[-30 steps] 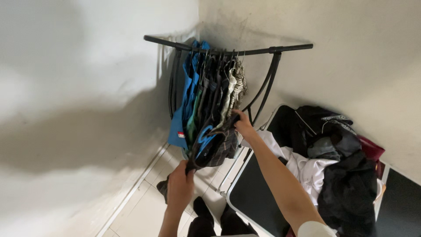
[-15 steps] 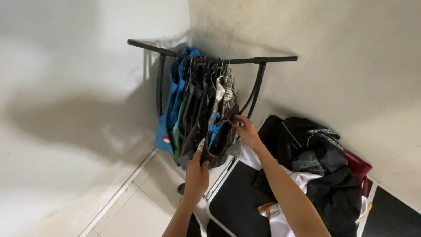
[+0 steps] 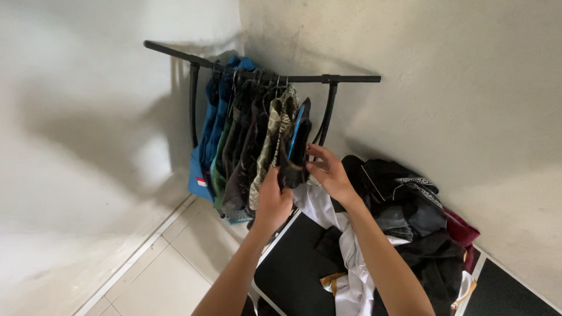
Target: The person picks up a striped shirt from a pile, places it on a blue hanger, and buttons it. They then hang the shirt on a nearby clothing rack. The person repeats the process with a black shirt, placing it on a black hanger and buttoning it.
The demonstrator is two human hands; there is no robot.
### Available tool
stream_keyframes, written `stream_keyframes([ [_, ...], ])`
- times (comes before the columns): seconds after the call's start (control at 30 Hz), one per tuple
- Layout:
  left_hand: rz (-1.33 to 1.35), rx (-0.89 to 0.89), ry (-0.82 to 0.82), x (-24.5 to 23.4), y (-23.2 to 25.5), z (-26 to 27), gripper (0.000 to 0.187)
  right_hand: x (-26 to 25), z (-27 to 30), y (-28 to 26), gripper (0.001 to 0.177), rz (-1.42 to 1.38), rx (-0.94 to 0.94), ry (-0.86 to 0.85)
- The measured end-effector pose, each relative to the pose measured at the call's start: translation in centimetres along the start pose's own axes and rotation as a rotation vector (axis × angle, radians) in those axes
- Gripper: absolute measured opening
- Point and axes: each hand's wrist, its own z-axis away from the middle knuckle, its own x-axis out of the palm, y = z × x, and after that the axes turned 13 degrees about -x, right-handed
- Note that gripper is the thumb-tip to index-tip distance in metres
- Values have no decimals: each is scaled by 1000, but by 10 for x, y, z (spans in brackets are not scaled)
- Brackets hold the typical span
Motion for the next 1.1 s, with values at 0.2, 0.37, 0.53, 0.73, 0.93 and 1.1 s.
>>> stream_keyframes([
  [0.2, 32, 209, 59, 18, 10, -16, 46, 6, 2, -10, 52, -111, -16, 44],
  [0.37, 44, 242, 112, 31, -1, -45, 41, 26, -10, 20, 27, -157, 59, 187],
  [0.53, 222, 8, 7, 36, 7, -71, 43, 27, -32, 44, 20, -80, 69, 225],
  [0.73, 201, 120, 51, 43, 7, -120, 42, 23, -65, 62, 27, -1, 138, 324],
  [0.93, 137, 344, 143, 48, -20, -165, 34, 38, -77, 79, 51, 12, 183, 313],
  [1.1, -223, 279, 220, 46, -36, -162, 34, 62, -67, 99, 40, 50, 148, 441],
])
